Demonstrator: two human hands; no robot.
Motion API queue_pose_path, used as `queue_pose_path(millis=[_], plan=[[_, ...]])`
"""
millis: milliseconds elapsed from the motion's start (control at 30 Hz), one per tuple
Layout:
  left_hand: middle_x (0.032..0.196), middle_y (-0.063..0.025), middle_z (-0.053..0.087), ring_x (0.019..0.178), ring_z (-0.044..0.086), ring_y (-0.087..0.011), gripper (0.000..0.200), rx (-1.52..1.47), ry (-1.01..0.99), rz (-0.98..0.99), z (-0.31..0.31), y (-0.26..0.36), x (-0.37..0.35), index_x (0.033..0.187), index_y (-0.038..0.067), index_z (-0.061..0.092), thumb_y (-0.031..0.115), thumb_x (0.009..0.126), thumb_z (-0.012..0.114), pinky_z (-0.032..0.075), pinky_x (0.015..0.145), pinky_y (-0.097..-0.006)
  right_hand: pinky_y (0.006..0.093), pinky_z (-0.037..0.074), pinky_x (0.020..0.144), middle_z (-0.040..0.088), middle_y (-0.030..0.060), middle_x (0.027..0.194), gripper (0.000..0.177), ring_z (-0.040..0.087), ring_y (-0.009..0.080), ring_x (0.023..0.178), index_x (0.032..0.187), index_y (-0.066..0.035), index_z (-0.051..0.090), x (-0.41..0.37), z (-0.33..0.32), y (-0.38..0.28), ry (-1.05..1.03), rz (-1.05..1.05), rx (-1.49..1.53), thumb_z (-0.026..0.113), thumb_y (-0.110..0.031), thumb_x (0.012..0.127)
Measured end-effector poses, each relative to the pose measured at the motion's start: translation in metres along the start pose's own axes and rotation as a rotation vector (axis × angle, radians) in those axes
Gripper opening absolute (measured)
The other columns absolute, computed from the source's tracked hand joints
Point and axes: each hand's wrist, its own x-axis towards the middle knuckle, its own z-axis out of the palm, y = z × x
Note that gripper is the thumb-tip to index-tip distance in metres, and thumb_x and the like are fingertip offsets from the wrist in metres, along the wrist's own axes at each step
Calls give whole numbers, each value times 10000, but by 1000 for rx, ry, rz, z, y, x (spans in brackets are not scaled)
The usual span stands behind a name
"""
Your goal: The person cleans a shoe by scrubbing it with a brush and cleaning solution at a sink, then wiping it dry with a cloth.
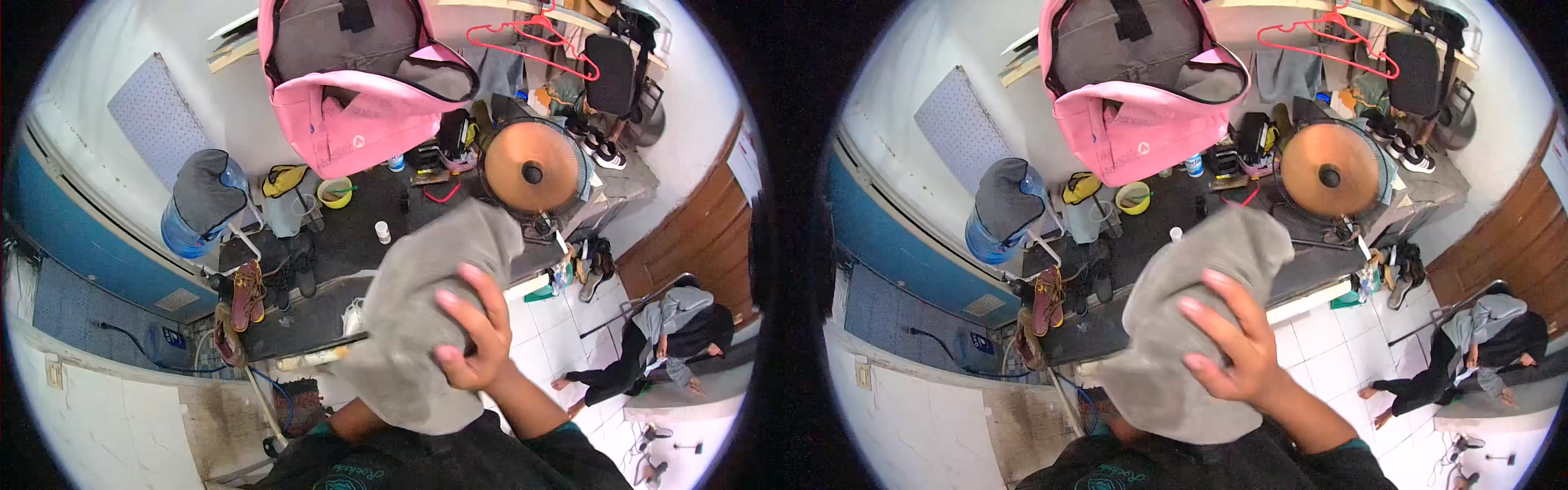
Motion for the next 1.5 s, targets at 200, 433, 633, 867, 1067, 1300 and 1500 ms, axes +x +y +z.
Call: queue_pose_path(millis=[200, 433, 633, 867, 1067, 1300, 1500], plan=[[1368, -135, 567, 1274, 553, -265, 1040, 382, -152, 108, -13, -4, 1, 1481, -35, 315, 209, 637, 871, 432, 1084, -429, 345, 499, 921, 624, 219, 1342, 575, 590, 228, 1240, 1408, 30, 519, -89, -29, 50, 226, 641, 502, 704, -278, 959], [1175, -155, 666, 1154, 636, -314, 627, 918, -286, 342, -2, 10, 4, 1198, -1, 601, 226, 669, 851, 466, 1021, -430, 470, 485, 1100, 338, 181, 1580, 582, 485, 287, 1374, 1496, -164, 450, -22, -136, 41, 635, 91, 1018, 644, -364, 985], [1202, -190, 672, 1159, 650, -341, 463, 964, -434, 364, 3, -7, 9, 1153, 27, 705, 213, 751, 839, 464, 1033, -462, 444, 533, 1009, 535, 94, 1437, 585, 602, 274, 1223, 1436, -137, 509, 22, -121, -4, -155, -97, 366, 667, -427, 953], [1367, -184, 606, 1313, 551, -340, 475, 1041, -736, 434, 7, -23, 13, 1268, 56, 657, 218, 835, 765, 400, 1129, -474, 403, 562, 812, 683, 124, 1263, 454, 676, 273, 893, 1187, -54, 699, 9, -87, -8, -654, 22, -209, 720, -394, 887], [1377, -143, 597, 1365, 510, -328, 283, 1039, -761, 223, 29, 8, 28, 1223, 129, 664, 167, 949, 604, 378, 1153, -478, 502, 561, 965, 625, 177, 1305, 671, 647, 382, 1192, 1372, -47, 563, -37, -127, 50, 320, 414, 1172, 579, -560, 939], [1357, -132, 606, 1327, 544, -323, 304, 1167, -894, 427, 31, -12, 50, 1204, 109, 630, 292, 987, 520, 399, 1128, -496, 460, 515, 917, 525, 215, 1469, 591, 648, 300, 1085, 1392, -5, 565, -12, -82, -6, -860, 111, -125, 667, -286, 883], [1390, -141, 570, 1348, 517, -324, 368, 967, -805, 212, 44, -35, 83, 1252, 91, 575, 317, 965, 531, 376, 1143, -494, 309, 525, 636, 674, 172, 1090, 515, 644, 224, 863, 1333, 83, 574, -46, -100, -32, -736, -203, -386, 585, -133, 865]])
